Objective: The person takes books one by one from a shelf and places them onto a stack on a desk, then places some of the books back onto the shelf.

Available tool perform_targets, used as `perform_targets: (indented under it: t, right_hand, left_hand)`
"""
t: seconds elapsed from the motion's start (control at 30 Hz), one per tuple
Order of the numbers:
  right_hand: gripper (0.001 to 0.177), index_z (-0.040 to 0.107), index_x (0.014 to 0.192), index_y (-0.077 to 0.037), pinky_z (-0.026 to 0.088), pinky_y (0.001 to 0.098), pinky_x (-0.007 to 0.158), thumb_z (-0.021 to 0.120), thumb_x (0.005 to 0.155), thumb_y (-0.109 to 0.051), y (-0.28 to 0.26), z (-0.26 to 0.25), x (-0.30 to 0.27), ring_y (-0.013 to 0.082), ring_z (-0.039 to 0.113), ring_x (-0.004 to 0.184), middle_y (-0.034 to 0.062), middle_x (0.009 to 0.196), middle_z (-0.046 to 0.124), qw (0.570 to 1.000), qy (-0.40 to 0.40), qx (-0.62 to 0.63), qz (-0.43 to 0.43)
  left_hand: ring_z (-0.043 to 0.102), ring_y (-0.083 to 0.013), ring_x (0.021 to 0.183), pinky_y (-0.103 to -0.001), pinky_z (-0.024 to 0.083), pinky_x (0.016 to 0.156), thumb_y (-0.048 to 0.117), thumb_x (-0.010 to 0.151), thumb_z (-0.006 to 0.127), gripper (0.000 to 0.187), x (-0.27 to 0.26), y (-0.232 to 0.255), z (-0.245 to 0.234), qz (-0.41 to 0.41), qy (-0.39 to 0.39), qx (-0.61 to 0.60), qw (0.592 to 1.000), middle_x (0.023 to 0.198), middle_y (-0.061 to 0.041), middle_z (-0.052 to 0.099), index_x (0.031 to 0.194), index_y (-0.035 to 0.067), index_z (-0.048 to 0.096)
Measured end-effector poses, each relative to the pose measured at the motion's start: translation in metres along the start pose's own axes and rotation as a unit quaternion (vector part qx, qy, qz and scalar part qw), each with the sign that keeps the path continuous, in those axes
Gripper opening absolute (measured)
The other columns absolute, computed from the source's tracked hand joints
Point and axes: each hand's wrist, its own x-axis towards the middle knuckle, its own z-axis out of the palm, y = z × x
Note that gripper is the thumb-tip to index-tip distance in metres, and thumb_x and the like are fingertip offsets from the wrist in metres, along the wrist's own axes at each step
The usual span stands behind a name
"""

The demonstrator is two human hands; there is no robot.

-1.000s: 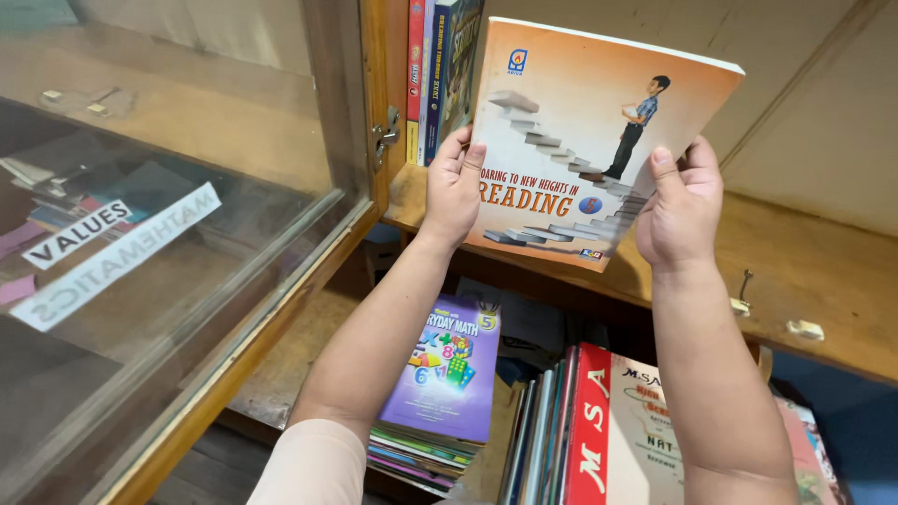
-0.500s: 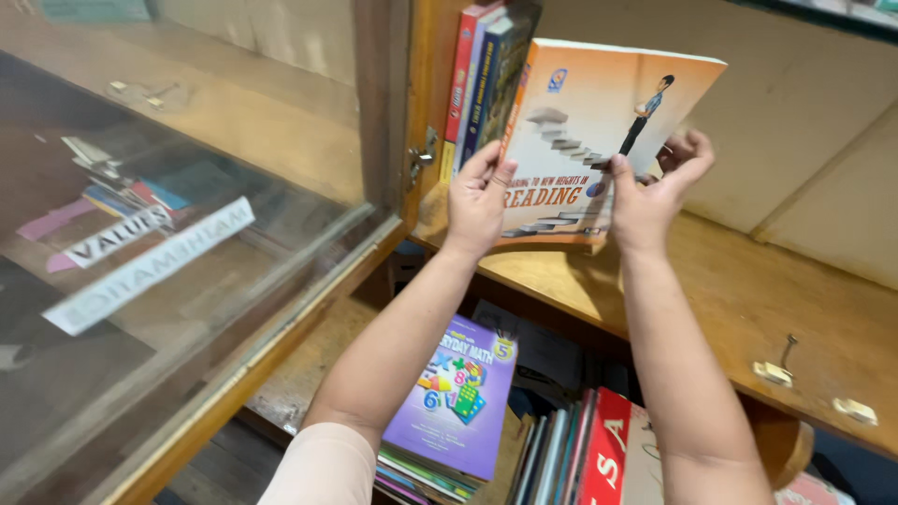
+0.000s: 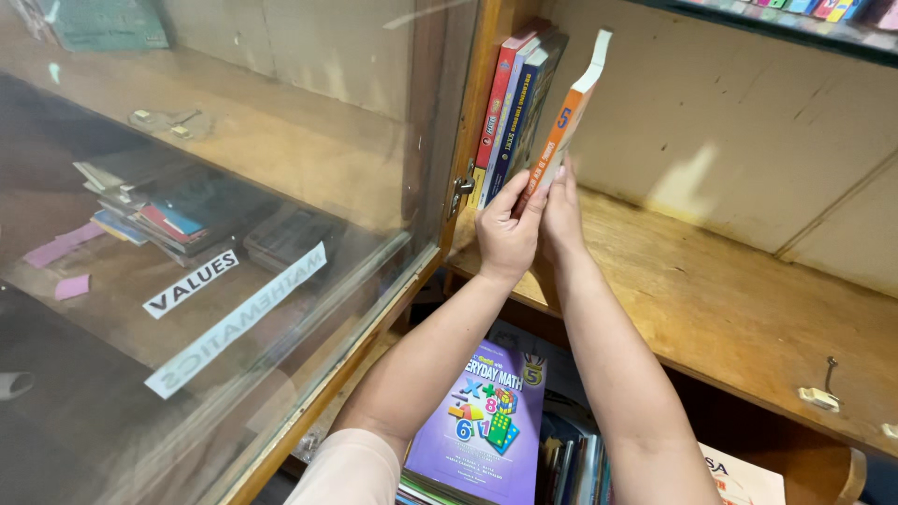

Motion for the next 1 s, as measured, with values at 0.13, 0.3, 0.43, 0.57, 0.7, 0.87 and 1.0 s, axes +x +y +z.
perform_targets:
  t: [0.13,0.3,0.43,0.57,0.7,0.87,1.0]
  right_hand:
    - [0.050,0.046,0.155,-0.012,0.038,0.0487,0.120,0.035,0.116,-0.040,0.018,0.010,0.002,0.0309,0.049,0.139,0.0222,0.150,0.053,0.998,0.008,0.051,0.043]
    - [0.039,0.060,0.143,-0.024,0.052,0.0440,0.098,0.051,0.109,-0.041,0.035,0.015,0.002,0.0255,0.064,0.114,0.0128,0.124,0.070,0.996,-0.042,0.030,0.074]
    - [0.037,0.062,0.139,-0.020,0.055,0.0381,0.096,0.046,0.113,-0.041,0.035,0.023,-0.006,0.0213,0.064,0.109,0.0081,0.117,0.070,0.993,-0.039,0.061,0.098]
    - [0.043,0.059,0.143,-0.017,0.051,0.0474,0.104,0.043,0.113,-0.044,0.035,0.025,-0.013,0.0267,0.061,0.121,0.0162,0.130,0.066,0.993,-0.058,0.017,0.098]
    - [0.055,0.050,0.151,-0.006,0.033,0.0523,0.122,0.039,0.114,-0.046,0.034,0.025,-0.014,0.0338,0.043,0.145,0.0231,0.154,0.049,0.996,-0.062,0.007,0.066]
    - [0.062,0.043,0.156,-0.008,0.025,0.0514,0.126,0.031,0.114,-0.052,0.033,0.022,-0.015,0.0336,0.033,0.151,0.0194,0.161,0.040,0.994,-0.083,0.019,0.070]
    - [0.070,0.042,0.156,-0.005,0.018,0.0497,0.129,0.027,0.112,-0.057,0.032,0.027,-0.004,0.0315,0.028,0.153,0.0178,0.163,0.036,0.991,-0.082,0.033,0.100]
  left_hand:
    - [0.074,-0.0323,0.103,-0.039,0.063,0.084,0.013,0.087,0.085,0.027,-0.003,0.006,-0.002,0.016,0.009,0.008,1.000,0.105,-0.017,0.078,0.113,0.006,0.079]
    - [0.074,-0.0343,0.104,-0.041,0.062,0.086,0.008,0.085,0.085,0.028,-0.005,0.009,-0.010,0.031,0.021,0.011,0.999,0.106,-0.019,0.077,0.111,0.001,0.077]
    - [0.073,-0.0354,0.106,-0.042,0.060,0.087,0.009,0.088,0.083,0.029,-0.004,0.002,-0.022,0.032,0.022,0.019,0.999,0.111,-0.020,0.075,0.115,0.001,0.075]
    - [0.070,-0.0412,0.108,-0.047,0.059,0.089,0.004,0.092,0.072,0.034,-0.022,-0.004,-0.043,0.046,-0.023,0.074,0.996,0.116,-0.023,0.071,0.125,-0.001,0.068]
    - [0.068,-0.0400,0.109,-0.045,0.059,0.090,-0.001,0.093,0.063,0.044,-0.053,-0.013,-0.074,0.105,-0.081,0.160,0.978,0.123,-0.021,0.066,0.137,-0.001,0.059]
    - [0.052,-0.0478,0.133,-0.054,0.048,0.107,0.016,0.088,0.069,0.072,-0.085,-0.008,-0.092,0.131,-0.214,0.326,0.912,0.160,-0.023,0.041,0.154,0.002,0.044]
    - [0.044,-0.0510,0.140,-0.058,0.044,0.107,0.029,0.088,0.068,0.080,-0.088,-0.007,-0.093,0.101,-0.270,0.430,0.856,0.166,-0.017,0.036,0.158,0.004,0.039]
